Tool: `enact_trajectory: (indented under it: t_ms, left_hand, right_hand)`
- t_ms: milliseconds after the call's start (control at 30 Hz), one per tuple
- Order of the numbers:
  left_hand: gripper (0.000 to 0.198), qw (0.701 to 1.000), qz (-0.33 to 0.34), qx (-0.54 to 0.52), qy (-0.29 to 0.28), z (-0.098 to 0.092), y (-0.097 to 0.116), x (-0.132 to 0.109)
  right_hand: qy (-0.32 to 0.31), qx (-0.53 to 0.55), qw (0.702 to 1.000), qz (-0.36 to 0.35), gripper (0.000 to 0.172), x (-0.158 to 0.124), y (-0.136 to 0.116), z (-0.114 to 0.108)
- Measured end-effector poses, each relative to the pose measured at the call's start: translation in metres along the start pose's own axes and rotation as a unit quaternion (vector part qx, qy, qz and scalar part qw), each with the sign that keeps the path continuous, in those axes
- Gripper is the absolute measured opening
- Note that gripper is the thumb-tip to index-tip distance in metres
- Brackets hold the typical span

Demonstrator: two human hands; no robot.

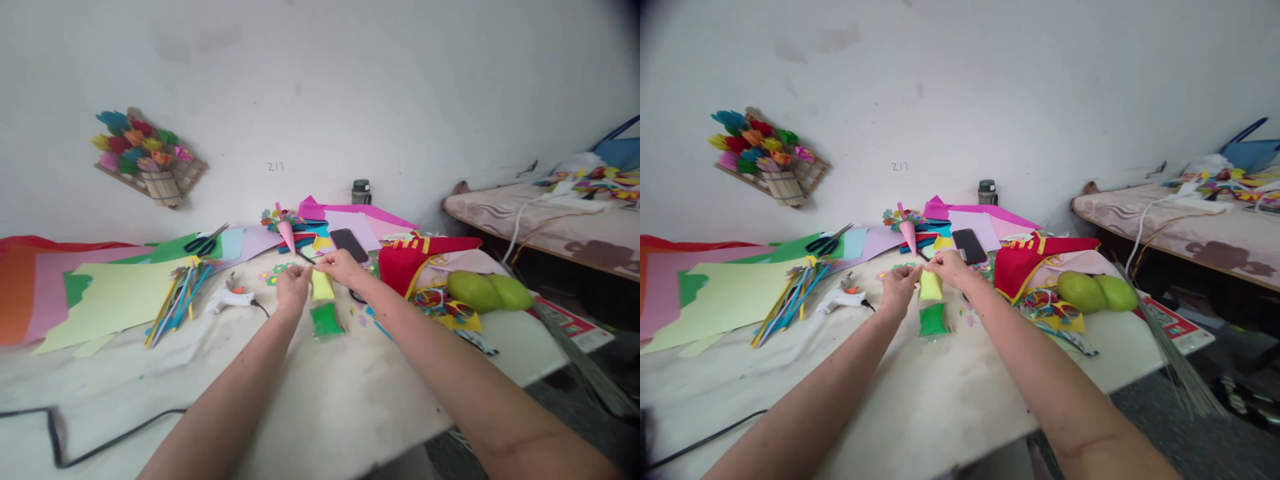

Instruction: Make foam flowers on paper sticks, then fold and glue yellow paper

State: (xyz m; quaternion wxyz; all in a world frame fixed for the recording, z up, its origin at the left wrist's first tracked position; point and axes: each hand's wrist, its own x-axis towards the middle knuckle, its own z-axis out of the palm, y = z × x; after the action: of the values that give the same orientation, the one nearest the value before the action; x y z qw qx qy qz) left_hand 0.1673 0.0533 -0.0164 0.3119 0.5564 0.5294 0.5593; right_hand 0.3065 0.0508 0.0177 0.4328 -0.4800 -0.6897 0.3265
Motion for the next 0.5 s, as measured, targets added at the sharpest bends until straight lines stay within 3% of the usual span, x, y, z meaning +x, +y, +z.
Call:
enact_trajectory:
  t_ms: [100, 200, 367, 500]
  left_hand:
    - [0.027, 0.999, -0.013, -0.029, 0.010, -0.003, 0.004, 0.000]
    - [0.031, 0.995, -0.052, -0.088, -0.011, -0.004, 0.012, -0.003]
    - [0.035, 0.989, -0.088, -0.117, -0.034, -0.008, 0.021, -0.008]
    - [0.031, 0.981, -0.095, 0.032, -0.169, -0.015, 0.014, -0.007]
  right_hand:
    - [-0.015, 0.067, 0.997, 0.028, 0.021, 0.001, 0.004, 0.000]
    - [-0.012, 0.069, 0.997, 0.041, 0.021, 0.004, 0.011, -0.004]
    - [0.046, 0.063, 0.997, 0.025, 0.015, 0.013, 0.024, -0.017]
    - [0.098, 0.104, 0.988, 0.054, 0.009, 0.016, 0.027, -0.026]
